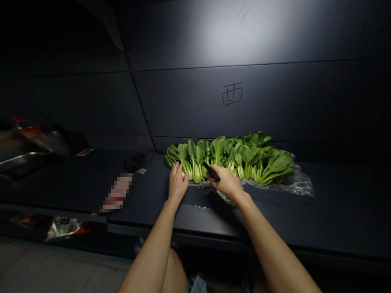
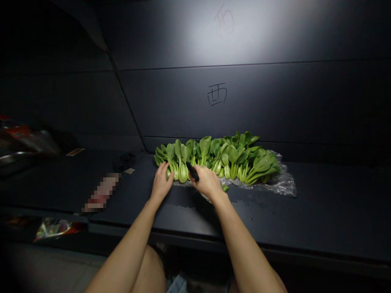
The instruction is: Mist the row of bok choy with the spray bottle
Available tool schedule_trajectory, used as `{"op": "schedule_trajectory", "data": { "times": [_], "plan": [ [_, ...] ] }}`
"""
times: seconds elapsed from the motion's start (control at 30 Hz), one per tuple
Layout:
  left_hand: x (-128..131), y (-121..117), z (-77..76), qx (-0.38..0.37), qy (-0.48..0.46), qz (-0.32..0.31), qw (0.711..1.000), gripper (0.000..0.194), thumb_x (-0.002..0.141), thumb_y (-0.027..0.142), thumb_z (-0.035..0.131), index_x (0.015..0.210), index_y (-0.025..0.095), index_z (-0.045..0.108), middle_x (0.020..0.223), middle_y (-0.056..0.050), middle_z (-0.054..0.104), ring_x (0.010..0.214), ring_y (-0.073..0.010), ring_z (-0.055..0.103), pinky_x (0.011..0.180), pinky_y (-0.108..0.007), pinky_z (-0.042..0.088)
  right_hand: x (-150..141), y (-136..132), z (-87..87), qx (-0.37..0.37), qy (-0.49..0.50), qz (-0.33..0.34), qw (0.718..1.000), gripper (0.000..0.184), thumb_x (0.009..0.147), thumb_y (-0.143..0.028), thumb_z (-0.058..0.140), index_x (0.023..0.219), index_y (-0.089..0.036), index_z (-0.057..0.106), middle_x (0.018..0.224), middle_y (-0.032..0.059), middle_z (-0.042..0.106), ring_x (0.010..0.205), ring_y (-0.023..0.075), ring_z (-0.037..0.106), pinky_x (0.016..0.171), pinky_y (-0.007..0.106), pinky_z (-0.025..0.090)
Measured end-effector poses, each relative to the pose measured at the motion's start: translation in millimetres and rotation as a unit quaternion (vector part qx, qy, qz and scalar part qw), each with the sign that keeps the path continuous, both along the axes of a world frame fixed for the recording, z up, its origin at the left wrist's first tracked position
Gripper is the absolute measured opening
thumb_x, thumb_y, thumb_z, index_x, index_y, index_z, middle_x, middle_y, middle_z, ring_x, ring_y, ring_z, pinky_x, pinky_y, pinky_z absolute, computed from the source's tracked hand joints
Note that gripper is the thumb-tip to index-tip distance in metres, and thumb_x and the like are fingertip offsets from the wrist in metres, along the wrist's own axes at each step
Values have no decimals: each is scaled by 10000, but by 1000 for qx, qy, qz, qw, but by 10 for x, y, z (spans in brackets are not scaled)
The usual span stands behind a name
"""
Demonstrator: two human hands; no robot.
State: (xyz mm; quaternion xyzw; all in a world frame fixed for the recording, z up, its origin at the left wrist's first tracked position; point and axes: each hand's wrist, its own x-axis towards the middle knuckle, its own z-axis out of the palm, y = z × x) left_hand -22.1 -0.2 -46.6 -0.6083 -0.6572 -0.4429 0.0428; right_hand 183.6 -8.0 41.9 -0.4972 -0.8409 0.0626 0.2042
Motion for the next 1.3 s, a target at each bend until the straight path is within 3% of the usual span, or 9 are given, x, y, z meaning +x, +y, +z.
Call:
{"op": "schedule_trajectory", "data": {
  "times": [0.2,0.47,0.73,1.0,1.3],
  "plan": [
    [-97,11,-60,4,-33,69,997,466,844,225,446,1292,113,508,1363,-193,487,1322,-296,426,1100,-458,365,-54,-15,7,-2,-12,47,999,277,922,-374,466,1114,-220,593,1064,72,699,935,200,649,708,247,402],
    [-160,18,-122,-17,-57,93,994,439,842,218,432,1252,110,548,1353,-196,488,1307,-298,447,1090,-442,383,-125,-59,28,1,-43,46,998,281,925,-382,451,1113,-230,594,1013,77,697,904,207,651,703,256,402],
    [-167,66,-177,-22,-70,61,995,435,831,170,425,1240,90,551,1297,-188,550,1254,-266,504,1085,-423,397,-164,-82,19,3,-60,76,995,341,930,-385,439,1188,-199,560,1115,101,678,1005,219,633,773,270,420],
    [-147,71,-188,-21,-62,48,997,449,832,162,414,1251,63,540,1319,-209,537,1281,-281,478,1090,-441,391,-203,-126,59,7,-81,76,994,272,930,-358,435,1092,-204,589,1015,85,698,935,215,649,727,264,408],
    [-123,79,-193,-12,-50,37,998,448,843,182,406,1261,89,538,1333,-191,535,1273,-276,488,1076,-445,408,-123,-76,22,7,-67,46,997,307,923,-360,449,1154,-207,580,1051,91,694,932,207,649,735,258,410]
  ]
}}
